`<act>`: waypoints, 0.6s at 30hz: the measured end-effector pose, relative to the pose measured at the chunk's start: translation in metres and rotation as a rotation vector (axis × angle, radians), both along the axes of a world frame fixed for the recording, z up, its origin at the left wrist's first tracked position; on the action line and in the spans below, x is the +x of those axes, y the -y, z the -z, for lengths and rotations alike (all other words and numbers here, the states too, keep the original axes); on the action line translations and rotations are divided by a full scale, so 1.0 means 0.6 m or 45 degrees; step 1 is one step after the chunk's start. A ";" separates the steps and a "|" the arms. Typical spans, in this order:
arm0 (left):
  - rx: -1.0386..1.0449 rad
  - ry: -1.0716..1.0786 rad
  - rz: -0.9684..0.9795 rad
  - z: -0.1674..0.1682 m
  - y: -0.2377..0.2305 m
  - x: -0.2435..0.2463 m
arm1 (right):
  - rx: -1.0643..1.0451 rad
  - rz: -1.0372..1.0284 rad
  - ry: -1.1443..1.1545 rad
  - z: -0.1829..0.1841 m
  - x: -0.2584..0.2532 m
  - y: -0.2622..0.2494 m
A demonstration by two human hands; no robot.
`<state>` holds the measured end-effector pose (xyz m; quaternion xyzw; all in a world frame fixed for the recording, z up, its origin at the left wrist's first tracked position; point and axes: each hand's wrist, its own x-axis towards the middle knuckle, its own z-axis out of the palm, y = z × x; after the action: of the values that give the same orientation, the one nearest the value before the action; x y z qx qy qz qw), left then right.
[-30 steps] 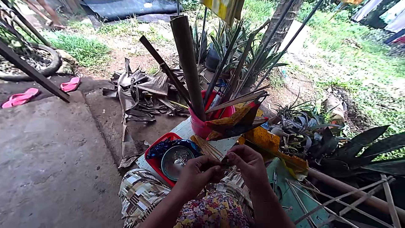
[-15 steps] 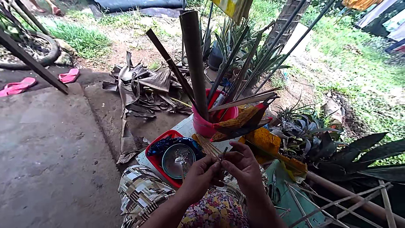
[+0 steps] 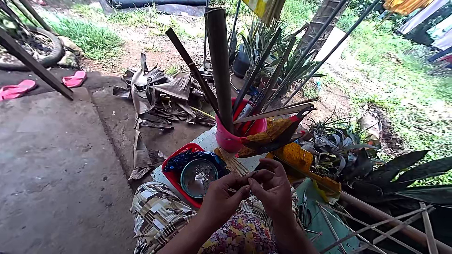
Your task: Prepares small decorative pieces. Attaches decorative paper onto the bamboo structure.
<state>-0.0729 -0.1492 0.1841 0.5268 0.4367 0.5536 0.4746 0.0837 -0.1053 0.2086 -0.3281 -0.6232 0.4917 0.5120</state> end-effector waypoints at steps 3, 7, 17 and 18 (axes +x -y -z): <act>0.025 -0.003 -0.051 0.006 -0.002 0.002 | 0.014 0.022 0.035 -0.001 -0.003 0.004; -0.007 0.107 -0.080 0.007 -0.003 0.002 | -0.022 -0.006 -0.008 -0.002 -0.003 0.005; -0.042 0.190 -0.141 -0.004 0.001 0.007 | -0.036 0.050 -0.105 0.001 -0.006 0.004; -0.075 0.220 -0.109 -0.007 0.002 0.005 | -0.041 0.051 -0.102 0.000 -0.005 0.004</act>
<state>-0.0697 -0.1503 0.1883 0.4438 0.4324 0.6036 0.5018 0.0809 -0.1077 0.2089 -0.3289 -0.5875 0.5042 0.5408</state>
